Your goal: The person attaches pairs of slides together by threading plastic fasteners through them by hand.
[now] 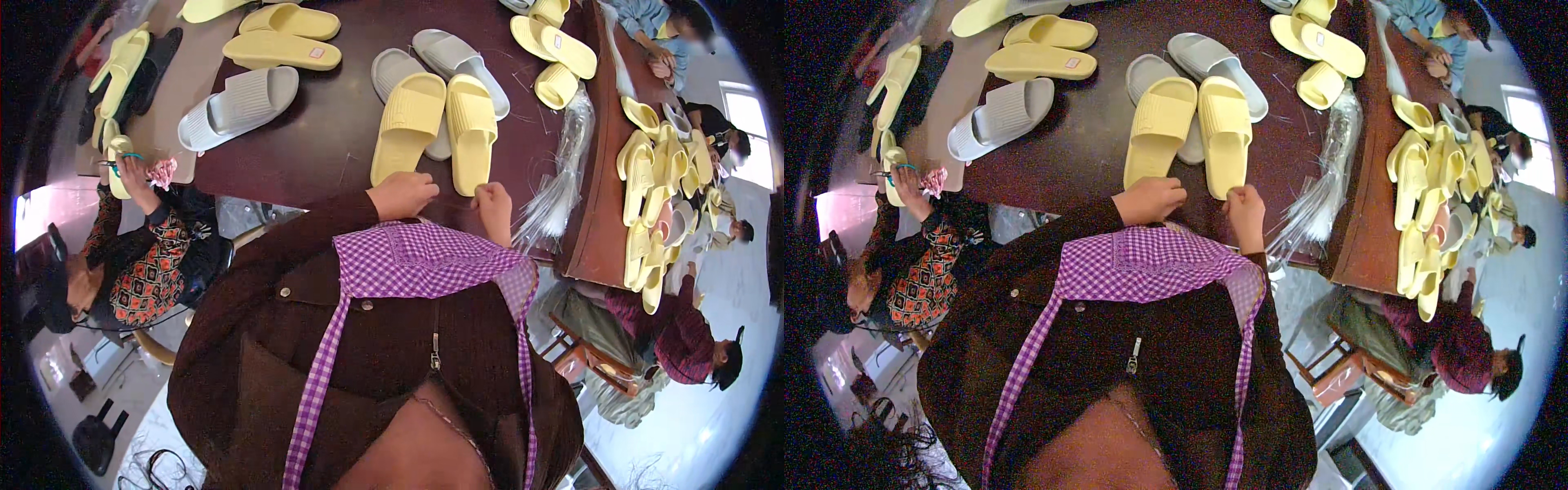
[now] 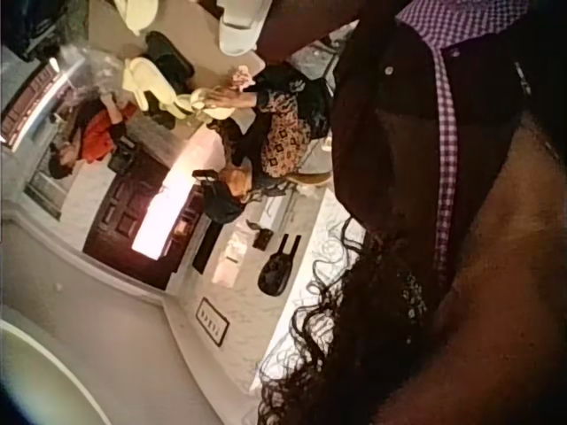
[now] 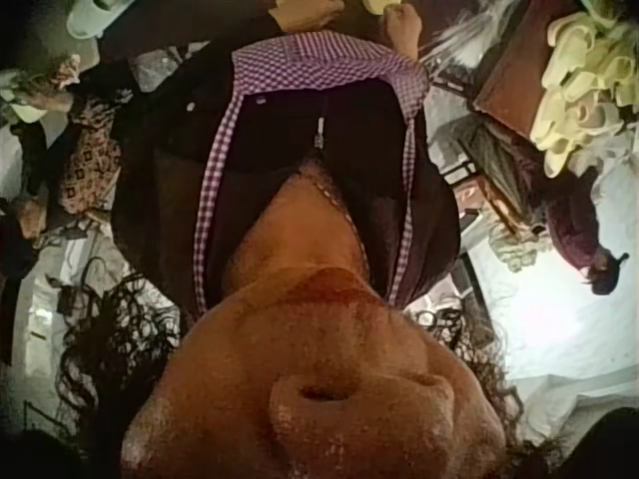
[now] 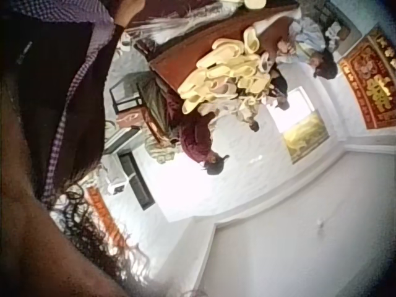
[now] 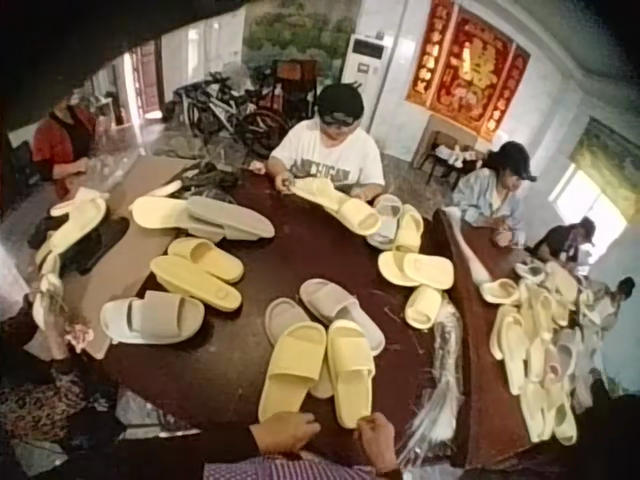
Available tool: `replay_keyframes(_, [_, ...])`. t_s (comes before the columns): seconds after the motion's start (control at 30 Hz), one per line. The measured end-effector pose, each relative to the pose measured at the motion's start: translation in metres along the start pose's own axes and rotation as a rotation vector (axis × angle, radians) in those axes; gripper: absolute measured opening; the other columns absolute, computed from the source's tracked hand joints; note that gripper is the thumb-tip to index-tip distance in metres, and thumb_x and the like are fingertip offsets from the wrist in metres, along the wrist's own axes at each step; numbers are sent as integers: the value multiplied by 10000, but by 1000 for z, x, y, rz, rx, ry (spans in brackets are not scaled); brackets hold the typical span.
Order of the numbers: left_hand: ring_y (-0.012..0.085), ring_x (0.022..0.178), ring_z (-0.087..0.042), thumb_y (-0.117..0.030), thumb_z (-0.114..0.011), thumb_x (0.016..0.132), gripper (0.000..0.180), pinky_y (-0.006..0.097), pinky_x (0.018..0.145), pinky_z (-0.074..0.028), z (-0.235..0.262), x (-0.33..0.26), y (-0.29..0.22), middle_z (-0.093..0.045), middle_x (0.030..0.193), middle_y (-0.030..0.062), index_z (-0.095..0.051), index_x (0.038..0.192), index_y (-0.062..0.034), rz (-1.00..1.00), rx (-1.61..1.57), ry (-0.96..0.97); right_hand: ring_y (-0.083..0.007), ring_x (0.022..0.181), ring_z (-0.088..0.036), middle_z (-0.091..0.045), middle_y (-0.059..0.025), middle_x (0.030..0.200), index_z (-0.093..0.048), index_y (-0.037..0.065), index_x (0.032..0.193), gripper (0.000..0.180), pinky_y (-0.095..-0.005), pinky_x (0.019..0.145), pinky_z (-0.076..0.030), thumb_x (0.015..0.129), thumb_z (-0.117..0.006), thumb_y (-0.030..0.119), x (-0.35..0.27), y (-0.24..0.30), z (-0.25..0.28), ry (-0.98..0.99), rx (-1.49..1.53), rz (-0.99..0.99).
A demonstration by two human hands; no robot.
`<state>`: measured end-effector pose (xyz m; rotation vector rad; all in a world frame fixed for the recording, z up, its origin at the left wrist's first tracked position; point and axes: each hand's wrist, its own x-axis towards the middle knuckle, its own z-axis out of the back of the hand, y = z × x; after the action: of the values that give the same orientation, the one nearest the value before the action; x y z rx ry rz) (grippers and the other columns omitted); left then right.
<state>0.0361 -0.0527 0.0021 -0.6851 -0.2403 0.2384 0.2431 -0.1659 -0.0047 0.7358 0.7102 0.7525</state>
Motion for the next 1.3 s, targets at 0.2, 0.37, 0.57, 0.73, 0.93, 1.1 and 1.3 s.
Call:
replay_keyframes(0.2, [315,745,-552,-122,-580,790,103,408,634,-456,12,-8,1,-513,771,116,-520,801,-39,50,-65,-124,-91,419,-463,-568,-59,585,-556,-19,829,130,-234,379,-352,827,-541,110,2,49,1,-42,199,-34])
replay_keyframes(0.37, [314,755,-548,-118,-577,795,100,407,644,-453,14,-15,5,-515,777,116,-525,819,-36,72,-123,-160,-94,415,-461,-568,-60,588,-558,-22,777,154,-237,370,-351,827,-524,120,-9,45,-1,1,278,-135])
replay_keyframes(0.57, [320,763,-552,-119,-582,790,112,407,645,-453,6,-10,11,-525,797,121,-515,806,-30,56,-99,-95,-108,410,-478,-571,-67,576,-561,-28,761,165,-253,368,-370,810,-514,122,-6,29,-7,49,201,-337])
replay_keyframes(0.73, [325,752,-557,-118,-574,794,109,408,637,-453,2,-4,20,-535,793,125,-514,806,-28,63,-52,-135,-146,423,-535,-581,-93,554,-575,-37,712,218,-285,379,-410,803,-502,147,26,28,-15,53,51,-226])
replay_keyframes(0.93, [344,673,-563,-128,-566,792,103,425,591,-454,-7,16,32,-554,724,135,-527,808,-34,179,39,-277,-183,459,-575,-596,-123,587,-591,-45,809,221,-310,416,-444,812,-503,158,78,45,-29,-33,21,-2])
replay_keyframes(1.1, [350,609,-567,-112,-553,774,88,432,551,-459,-11,28,35,-568,673,144,-534,791,-27,299,89,-353,-283,593,-601,-618,-153,689,-591,-35,913,230,-365,539,-471,840,-510,168,84,27,-31,-195,-286,358])
replay_keyframes(1.3, [340,674,-607,-91,-501,762,87,443,582,-486,-8,31,40,-593,714,165,-534,765,-11,359,101,-320,-390,765,-588,-619,-199,784,-611,-27,904,227,-409,672,-466,855,-500,165,65,39,-11,-216,-420,448])
